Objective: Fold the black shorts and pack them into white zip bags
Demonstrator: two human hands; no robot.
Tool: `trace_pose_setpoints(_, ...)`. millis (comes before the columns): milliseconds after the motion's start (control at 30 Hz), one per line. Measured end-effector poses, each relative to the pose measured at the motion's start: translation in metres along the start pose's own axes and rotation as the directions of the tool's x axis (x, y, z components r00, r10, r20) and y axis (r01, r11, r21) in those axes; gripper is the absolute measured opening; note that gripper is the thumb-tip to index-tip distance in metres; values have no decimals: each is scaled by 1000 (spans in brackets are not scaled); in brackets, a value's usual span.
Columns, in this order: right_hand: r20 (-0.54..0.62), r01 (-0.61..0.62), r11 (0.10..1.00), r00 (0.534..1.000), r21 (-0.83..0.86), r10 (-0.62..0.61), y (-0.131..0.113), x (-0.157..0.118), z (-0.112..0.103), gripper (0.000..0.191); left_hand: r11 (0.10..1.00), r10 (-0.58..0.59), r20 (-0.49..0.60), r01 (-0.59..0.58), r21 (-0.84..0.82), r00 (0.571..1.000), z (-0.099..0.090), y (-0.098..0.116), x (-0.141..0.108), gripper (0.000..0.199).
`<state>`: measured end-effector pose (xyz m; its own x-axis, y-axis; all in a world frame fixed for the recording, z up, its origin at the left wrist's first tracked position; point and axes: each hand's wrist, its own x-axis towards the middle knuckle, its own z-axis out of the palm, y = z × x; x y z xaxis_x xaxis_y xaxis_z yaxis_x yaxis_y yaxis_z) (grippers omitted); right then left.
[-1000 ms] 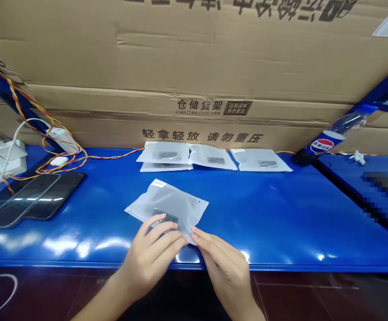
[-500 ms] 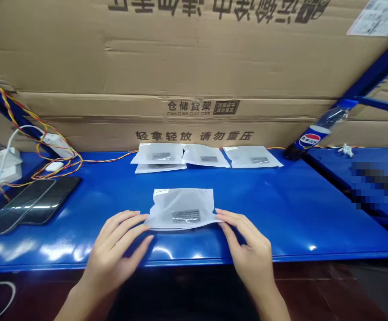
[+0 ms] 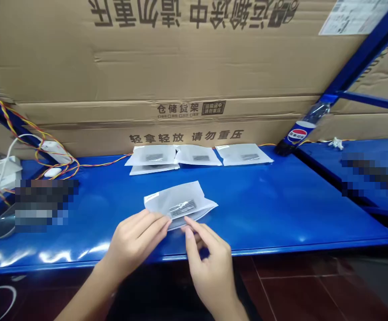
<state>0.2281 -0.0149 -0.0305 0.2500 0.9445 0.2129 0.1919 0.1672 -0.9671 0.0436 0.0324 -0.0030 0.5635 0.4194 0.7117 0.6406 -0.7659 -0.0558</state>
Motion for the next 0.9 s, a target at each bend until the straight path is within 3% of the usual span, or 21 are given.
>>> trace_pose_setpoints(33, 84, -182, 977, 981, 109, 173, -3, 1, 6, 35, 1000, -5, -23, 6, 3, 1000, 0, 5, 2, 11)
trace_pose_setpoints(100, 262, -452, 854, 883, 257, 389, -7, 10, 11, 44, 1000, -24, -69, 25, 19, 997, 3, 15, 5, 10)
trace_pose_setpoints(133, 316, -511, 808, 850, 294, 422, -8, 16, 12, 45, 999, -33, -92, 36, 28, 995, 4, 20, 6, 8)
trace_pose_setpoints(167, 322, -517, 795, 847, 316, 423, -8, 23, 11, 45, 998, -45, -116, 50, 38, 992, 6, 23, 7, 7)
trace_pose_setpoints(300, 49, -295, 915, 955, 274, 293, -3, 40, 9, 50, 987, -134, -191, 147, 59, 973, 12, 35, 11, 10)
trace_pose_setpoints(400, -84, -176, 984, 980, 38, 178, 4, 44, 10, 50, 980, -177, -191, 190, 53, 965, 18, 44, 15, 12)
trace_pose_setpoints(500, -4, -166, 964, 986, -207, 169, 7, 52, 8, 44, 982, -178, -169, 187, 37, 969, 27, 52, 16, 17)
trace_pose_setpoints(633, 274, -119, 944, 939, -308, 208, 3, 70, -2, 25, 980, -200, -176, 200, -18, 964, 33, 56, 17, 22)
trace_pose_setpoints(733, 307, -49, 921, 935, -386, 178, 0, 80, -6, 20, 956, -273, -142, 251, -155, 952, 28, 47, 16, 17)
trace_pose_setpoints(833, 318, -42, 958, 938, -283, 135, 1, 81, -4, 23, 899, -418, -123, 389, -202, 900, 21, 27, 12, 11)
trace_pose_setpoints(900, 371, -138, 982, 912, -126, 175, 3, 78, 0, 26, 832, -553, -102, 540, -129, 827, 21, 12, 6, 12)
